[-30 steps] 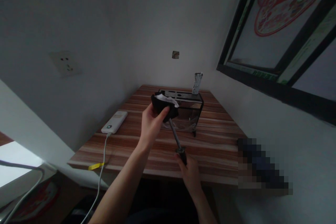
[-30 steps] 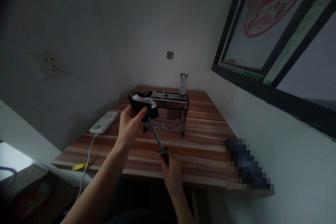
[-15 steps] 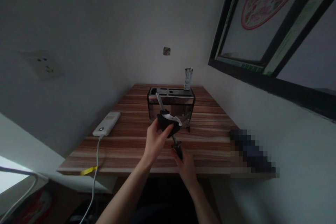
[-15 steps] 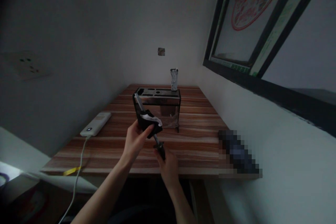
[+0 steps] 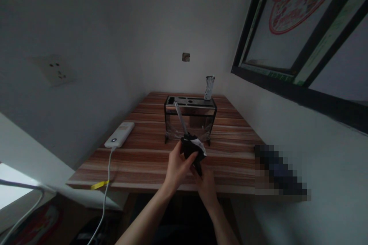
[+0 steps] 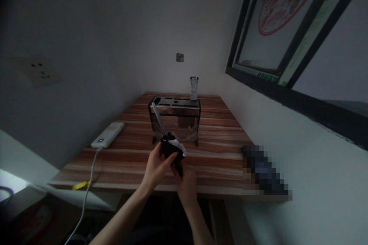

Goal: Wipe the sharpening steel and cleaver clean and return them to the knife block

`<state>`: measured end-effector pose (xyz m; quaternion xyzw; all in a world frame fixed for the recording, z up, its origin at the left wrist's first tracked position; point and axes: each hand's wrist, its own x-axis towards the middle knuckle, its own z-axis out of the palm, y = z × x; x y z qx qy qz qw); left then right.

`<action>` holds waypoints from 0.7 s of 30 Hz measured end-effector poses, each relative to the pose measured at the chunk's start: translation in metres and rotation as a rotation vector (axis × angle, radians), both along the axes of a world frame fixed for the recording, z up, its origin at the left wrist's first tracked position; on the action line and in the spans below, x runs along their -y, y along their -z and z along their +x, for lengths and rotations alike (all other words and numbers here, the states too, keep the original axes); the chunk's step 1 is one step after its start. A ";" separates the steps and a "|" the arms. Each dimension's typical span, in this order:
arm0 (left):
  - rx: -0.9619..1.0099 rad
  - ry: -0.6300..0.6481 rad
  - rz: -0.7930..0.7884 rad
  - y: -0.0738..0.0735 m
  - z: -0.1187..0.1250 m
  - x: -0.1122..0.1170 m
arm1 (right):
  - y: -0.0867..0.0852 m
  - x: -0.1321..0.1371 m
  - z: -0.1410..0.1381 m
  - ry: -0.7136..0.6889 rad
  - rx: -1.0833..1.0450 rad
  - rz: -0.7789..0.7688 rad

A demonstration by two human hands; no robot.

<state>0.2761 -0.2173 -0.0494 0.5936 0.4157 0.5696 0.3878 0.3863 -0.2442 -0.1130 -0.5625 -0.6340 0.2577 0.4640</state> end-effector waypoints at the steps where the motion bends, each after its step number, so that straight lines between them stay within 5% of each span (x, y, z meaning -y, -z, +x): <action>1: -0.003 -0.008 0.004 0.001 0.000 0.001 | 0.001 0.000 0.000 0.004 0.013 0.006; 21: 0.035 -0.072 0.008 0.007 -0.001 0.008 | 0.012 -0.001 0.002 0.028 0.047 0.025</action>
